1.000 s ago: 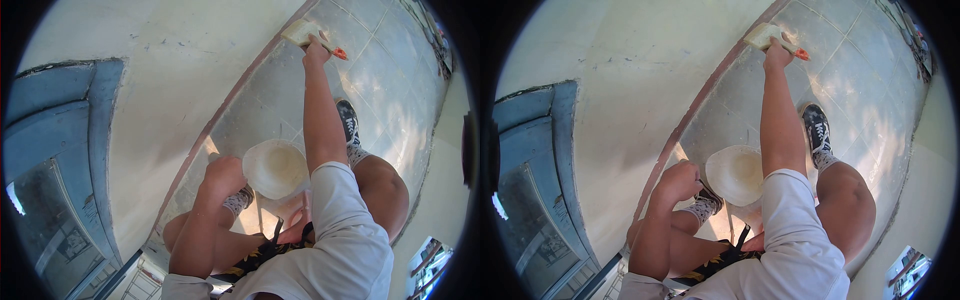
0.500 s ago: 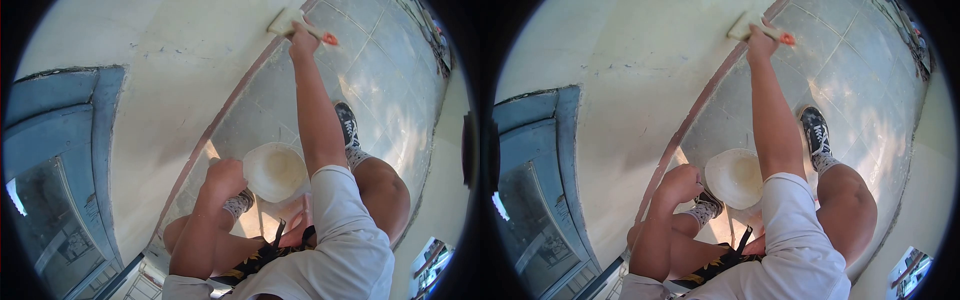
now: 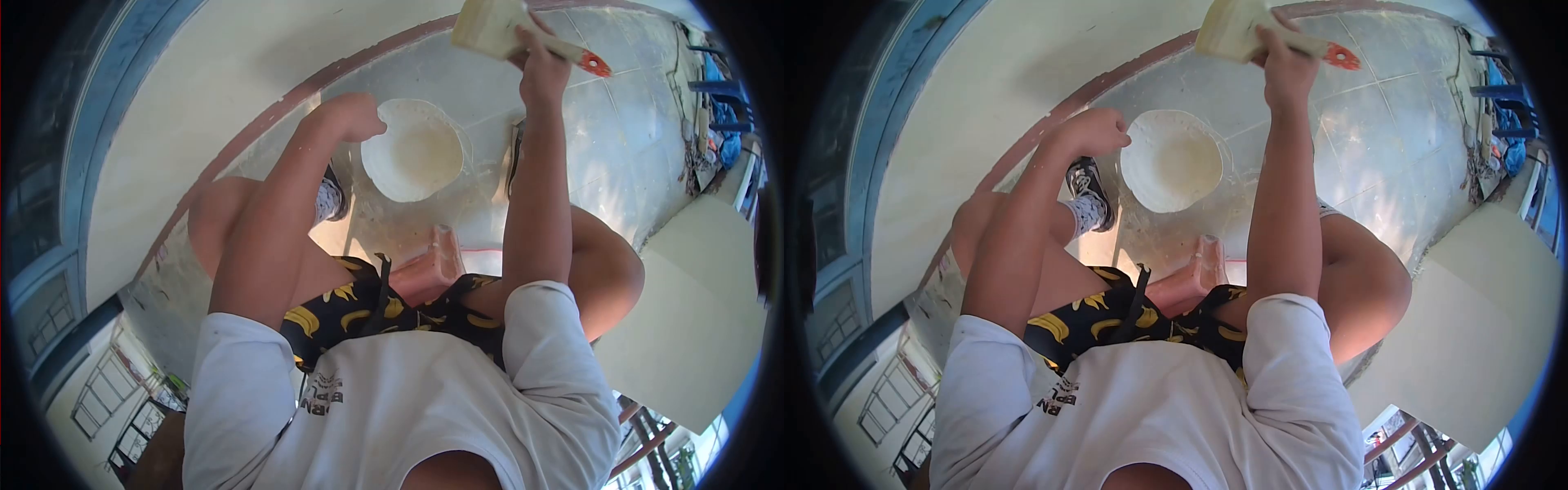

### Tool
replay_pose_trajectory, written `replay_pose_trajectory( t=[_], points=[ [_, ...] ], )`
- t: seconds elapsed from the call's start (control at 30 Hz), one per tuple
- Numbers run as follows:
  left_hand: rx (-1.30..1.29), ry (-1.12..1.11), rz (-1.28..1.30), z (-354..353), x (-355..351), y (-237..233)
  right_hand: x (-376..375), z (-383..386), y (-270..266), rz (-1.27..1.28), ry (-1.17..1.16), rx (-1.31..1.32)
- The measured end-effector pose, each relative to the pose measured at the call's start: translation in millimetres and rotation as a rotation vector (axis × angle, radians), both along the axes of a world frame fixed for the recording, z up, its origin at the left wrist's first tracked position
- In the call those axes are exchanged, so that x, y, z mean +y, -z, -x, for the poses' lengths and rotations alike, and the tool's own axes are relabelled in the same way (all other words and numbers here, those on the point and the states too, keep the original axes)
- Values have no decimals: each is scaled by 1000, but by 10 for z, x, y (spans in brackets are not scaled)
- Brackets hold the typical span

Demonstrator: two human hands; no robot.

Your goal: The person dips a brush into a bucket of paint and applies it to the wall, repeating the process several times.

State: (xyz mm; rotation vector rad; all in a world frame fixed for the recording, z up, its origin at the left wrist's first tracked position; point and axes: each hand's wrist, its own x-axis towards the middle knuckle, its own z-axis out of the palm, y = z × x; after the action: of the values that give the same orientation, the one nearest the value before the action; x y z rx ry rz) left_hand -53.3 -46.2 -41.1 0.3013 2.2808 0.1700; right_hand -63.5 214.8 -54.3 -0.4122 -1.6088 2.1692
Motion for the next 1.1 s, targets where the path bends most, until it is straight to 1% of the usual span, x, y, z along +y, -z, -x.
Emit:
replay_pose_trajectory(
  t=[0.07,0.1,0.13,0.17,0.2,0.27,0.3,0.37,0.4,0.43,0.47,0.5,0.53,0.6,0.67,0.77,0.87,0.97,1.1],
  points=[
    [-74,8,-140,-203,-144,301,-250,-402,240,-177,-119,-133],
    [-101,-121,-146,-357,-128,368,-359,-598,389,-271,-170,-184],
    [-128,-248,-152,-549,-73,437,-471,-770,600,-391,-174,-196],
    [-143,-339,-122,-746,-68,575,-579,-950,691,-538,-210,-258],
    [-165,-432,-92,-979,-78,781,-710,-1104,760,-577,-216,-292],
    [-68,-544,-130,-1384,-124,1302,-894,-1338,925,-695,-251,-364],
    [-64,-557,-140,-1435,-130,1500,-943,-1360,1018,-706,-261,-355],
    [-222,-767,-298,-1649,-135,1771,-1040,-1521,1225,-605,-265,-375],
    [-222,-870,-339,-1673,-108,1762,-1086,-1557,1321,-609,-280,-381],
    [-227,-881,-340,-1708,-117,1956,-1123,-1559,1401,-583,-236,-370],
    [-168,-945,-407,-1755,-118,2150,-1145,-1567,1481,-560,-191,-363],
    [-111,-1011,-474,-1787,-103,2176,-1160,-1571,1537,-569,-201,-373],
    [-127,-1023,-477,-1821,-85,2199,-1166,-1582,1590,-578,-216,-401],
    [-246,-1125,-631,-1827,-76,2157,-1188,-1588,1709,-592,-238,-441],
    [-254,-1152,-623,-1822,-55,2076,-1204,-1585,1814,-742,-222,-380],
    [-254,-1199,-632,-1832,-21,1979,-1212,-1624,1845,-789,-204,-355],
    [-238,-1215,-637,-1857,-9,2014,-1244,-1642,1706,-753,-248,-433],
    [-232,-1206,-607,-1881,-16,1975,-1258,-1649,1804,-835,-226,-371],
    [-263,-1212,-584,-1929,-8,2074,-1330,-1689,1661,-795,-261,-401]
  ],
)
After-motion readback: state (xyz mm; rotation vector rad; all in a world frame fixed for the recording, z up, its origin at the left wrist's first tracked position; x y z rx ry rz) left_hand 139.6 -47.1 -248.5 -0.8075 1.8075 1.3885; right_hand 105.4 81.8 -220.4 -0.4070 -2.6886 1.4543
